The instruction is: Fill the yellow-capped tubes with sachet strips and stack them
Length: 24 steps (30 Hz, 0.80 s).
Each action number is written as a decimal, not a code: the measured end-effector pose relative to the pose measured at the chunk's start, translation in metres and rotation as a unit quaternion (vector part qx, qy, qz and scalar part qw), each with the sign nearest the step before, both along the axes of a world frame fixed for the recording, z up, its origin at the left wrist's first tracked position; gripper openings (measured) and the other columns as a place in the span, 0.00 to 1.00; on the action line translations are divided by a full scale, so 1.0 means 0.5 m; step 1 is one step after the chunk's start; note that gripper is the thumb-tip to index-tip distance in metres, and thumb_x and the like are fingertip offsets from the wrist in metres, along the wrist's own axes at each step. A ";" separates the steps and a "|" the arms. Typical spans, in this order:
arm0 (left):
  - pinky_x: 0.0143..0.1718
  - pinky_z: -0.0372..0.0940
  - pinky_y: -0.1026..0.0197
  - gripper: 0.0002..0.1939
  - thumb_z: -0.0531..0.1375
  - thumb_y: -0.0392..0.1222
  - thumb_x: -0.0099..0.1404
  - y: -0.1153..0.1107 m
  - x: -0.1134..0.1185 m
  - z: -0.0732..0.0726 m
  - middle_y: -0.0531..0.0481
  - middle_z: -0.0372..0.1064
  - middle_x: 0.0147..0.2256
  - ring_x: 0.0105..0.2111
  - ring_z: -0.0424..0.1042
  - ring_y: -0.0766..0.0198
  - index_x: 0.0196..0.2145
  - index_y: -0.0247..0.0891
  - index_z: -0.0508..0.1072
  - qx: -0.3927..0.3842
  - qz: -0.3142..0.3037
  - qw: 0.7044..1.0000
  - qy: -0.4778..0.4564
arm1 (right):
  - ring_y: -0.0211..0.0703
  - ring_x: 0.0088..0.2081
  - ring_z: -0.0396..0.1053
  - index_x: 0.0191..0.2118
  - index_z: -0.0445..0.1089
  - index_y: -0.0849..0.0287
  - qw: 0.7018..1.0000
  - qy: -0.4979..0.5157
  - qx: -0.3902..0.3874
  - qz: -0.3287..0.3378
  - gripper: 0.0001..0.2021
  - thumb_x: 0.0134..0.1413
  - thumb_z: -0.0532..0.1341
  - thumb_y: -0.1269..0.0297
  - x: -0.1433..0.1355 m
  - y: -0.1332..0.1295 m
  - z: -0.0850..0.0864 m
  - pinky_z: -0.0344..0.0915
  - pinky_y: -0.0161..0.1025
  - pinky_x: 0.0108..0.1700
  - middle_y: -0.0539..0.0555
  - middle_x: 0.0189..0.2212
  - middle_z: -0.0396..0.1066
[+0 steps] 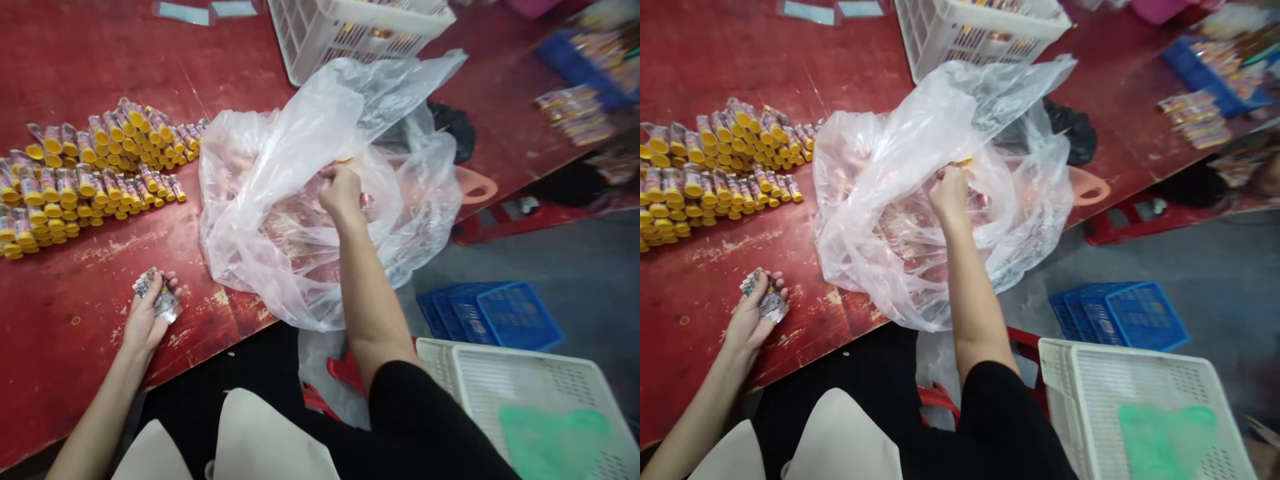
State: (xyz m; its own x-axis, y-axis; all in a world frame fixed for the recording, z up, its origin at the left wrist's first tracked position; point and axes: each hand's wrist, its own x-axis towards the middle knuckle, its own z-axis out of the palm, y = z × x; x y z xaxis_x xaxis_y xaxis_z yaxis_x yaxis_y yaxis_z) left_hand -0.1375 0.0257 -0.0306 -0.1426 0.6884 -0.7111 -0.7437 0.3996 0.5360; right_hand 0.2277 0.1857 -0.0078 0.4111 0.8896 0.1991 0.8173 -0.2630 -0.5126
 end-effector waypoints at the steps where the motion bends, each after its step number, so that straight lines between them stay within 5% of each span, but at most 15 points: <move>1: 0.31 0.77 0.65 0.03 0.66 0.32 0.66 -0.001 0.015 0.006 0.51 0.78 0.32 0.29 0.78 0.68 0.34 0.33 0.76 0.005 -0.013 1.000 -0.006 | 0.51 0.52 0.73 0.37 0.73 0.64 0.998 0.002 -0.055 -0.026 0.08 0.60 0.56 0.75 0.047 0.033 -0.009 0.64 0.47 0.58 0.66 0.43 0.77; 5: 0.31 0.77 0.65 0.10 0.74 0.32 0.55 -0.001 0.084 0.036 0.53 0.75 0.28 0.28 0.77 0.69 0.32 0.32 0.76 0.032 -0.046 0.998 -0.030 | 0.51 0.55 0.70 0.35 0.72 0.67 0.993 0.041 -0.107 -0.037 0.04 0.59 0.60 0.76 0.115 0.145 -0.050 0.59 0.47 0.61 0.72 0.45 0.75; 8: 0.29 0.75 0.66 0.18 0.79 0.36 0.47 -0.001 0.130 0.050 0.55 0.74 0.26 0.25 0.75 0.69 0.31 0.33 0.75 0.042 -0.069 0.996 -0.034 | 0.45 0.53 0.70 0.39 0.73 0.69 0.991 0.090 -0.097 -0.013 0.03 0.59 0.63 0.75 0.122 0.140 -0.053 0.59 0.47 0.62 0.68 0.47 0.74; 11: 0.24 0.70 0.67 0.24 0.80 0.41 0.43 -0.001 0.173 0.052 0.57 0.72 0.24 0.21 0.72 0.70 0.30 0.35 0.72 0.038 -0.099 0.994 -0.032 | 0.41 0.46 0.72 0.46 0.72 0.64 0.985 0.159 -0.068 0.020 0.09 0.64 0.65 0.65 0.132 0.052 -0.050 0.71 0.46 0.53 0.57 0.46 0.74; 14: 0.22 0.65 0.69 0.27 0.81 0.44 0.41 0.000 0.222 0.044 0.58 0.71 0.24 0.20 0.69 0.72 0.31 0.36 0.71 0.062 -0.103 0.992 -0.048 | 0.36 0.35 0.70 0.40 0.70 0.59 0.968 0.246 -0.022 0.053 0.06 0.65 0.64 0.61 0.092 -0.100 -0.056 0.72 0.38 0.40 0.52 0.38 0.73; 17: 0.25 0.64 0.69 0.25 0.80 0.44 0.44 -0.004 0.268 0.038 0.60 0.68 0.23 0.20 0.67 0.74 0.31 0.36 0.70 0.098 -0.098 0.988 -0.062 | 0.33 0.27 0.66 0.36 0.70 0.56 0.933 0.344 0.023 0.102 0.11 0.57 0.70 0.56 -0.028 -0.267 -0.063 0.69 0.35 0.34 0.47 0.29 0.70; 19: 0.29 0.65 0.68 0.22 0.79 0.43 0.47 -0.011 0.289 0.041 0.60 0.69 0.25 0.22 0.68 0.74 0.31 0.36 0.71 0.128 -0.081 0.987 -0.054 | 0.33 0.26 0.65 0.35 0.74 0.57 0.879 0.449 0.054 0.151 0.16 0.47 0.75 0.53 -0.126 -0.348 -0.062 0.68 0.35 0.31 0.45 0.25 0.68; 24: 0.35 0.67 0.67 0.18 0.77 0.43 0.50 -0.039 0.287 0.060 0.55 0.75 0.30 0.31 0.75 0.69 0.33 0.37 0.75 0.180 -0.077 0.981 -0.004 | 0.34 0.29 0.70 0.32 0.74 0.57 0.802 0.571 0.100 0.146 0.18 0.44 0.77 0.51 -0.262 -0.389 -0.054 0.72 0.32 0.34 0.46 0.29 0.73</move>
State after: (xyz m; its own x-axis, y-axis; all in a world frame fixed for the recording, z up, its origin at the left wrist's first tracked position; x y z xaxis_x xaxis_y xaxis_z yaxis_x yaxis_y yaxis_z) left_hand 0.0062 0.0062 -0.0007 -0.0126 0.9079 -0.4189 -0.6938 0.2938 0.6576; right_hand 0.0966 -0.0091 -0.0350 0.2072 0.9782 -0.0093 -0.2033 0.0337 -0.9785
